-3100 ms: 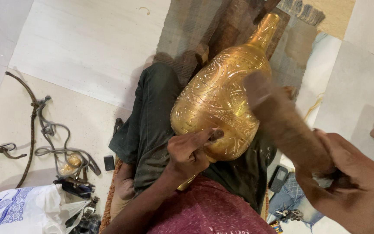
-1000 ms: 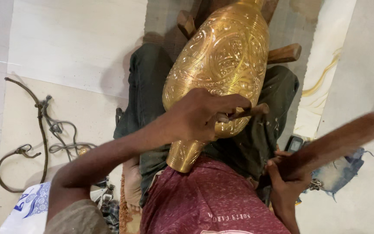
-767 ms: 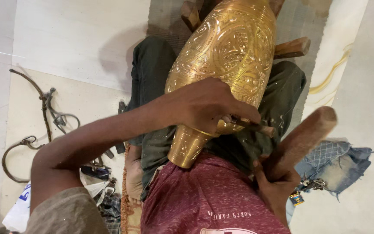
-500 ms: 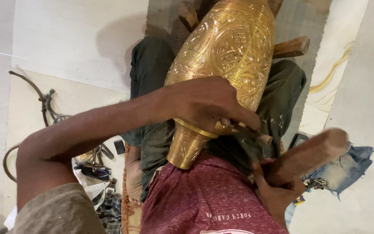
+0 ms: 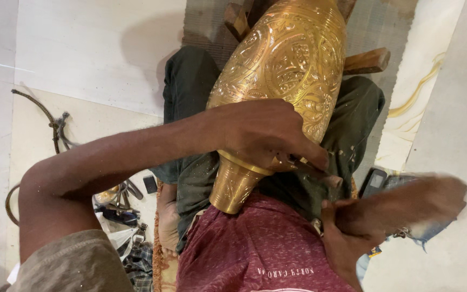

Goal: The person sits on the floor and uses a chisel and wooden mallet to engrave a floral pattern onto a large brass vase. The person repeatedly strikes the chisel with the mallet to create fine details on the vase surface.

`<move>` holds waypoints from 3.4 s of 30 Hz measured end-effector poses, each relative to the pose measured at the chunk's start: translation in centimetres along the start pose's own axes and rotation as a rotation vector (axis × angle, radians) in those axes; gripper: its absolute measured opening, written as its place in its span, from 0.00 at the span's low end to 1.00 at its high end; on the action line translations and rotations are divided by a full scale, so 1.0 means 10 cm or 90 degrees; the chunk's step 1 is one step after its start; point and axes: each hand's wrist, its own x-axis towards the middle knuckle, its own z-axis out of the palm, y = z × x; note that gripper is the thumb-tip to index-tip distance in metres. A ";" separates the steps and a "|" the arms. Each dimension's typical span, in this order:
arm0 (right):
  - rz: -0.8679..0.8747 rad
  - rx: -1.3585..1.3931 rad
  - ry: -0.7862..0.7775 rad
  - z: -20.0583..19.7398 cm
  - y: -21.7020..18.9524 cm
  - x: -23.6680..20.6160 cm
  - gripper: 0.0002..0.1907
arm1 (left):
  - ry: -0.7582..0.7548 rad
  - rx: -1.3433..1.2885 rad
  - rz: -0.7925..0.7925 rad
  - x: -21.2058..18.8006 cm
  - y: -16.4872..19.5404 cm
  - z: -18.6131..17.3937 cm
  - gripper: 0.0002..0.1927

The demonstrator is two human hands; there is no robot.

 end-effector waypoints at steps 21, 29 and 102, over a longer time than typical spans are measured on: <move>-0.088 0.179 -0.040 0.02 -0.12 -0.02 0.16 | -0.054 -0.016 -0.045 0.07 0.05 -0.07 0.30; -0.096 -0.040 -0.093 -0.02 -0.05 -0.02 0.19 | -0.076 0.004 -0.048 0.08 0.04 -0.05 0.21; -0.127 -0.002 -0.041 -0.05 0.01 0.07 0.10 | -0.030 -0.035 0.015 0.06 -0.14 0.02 0.25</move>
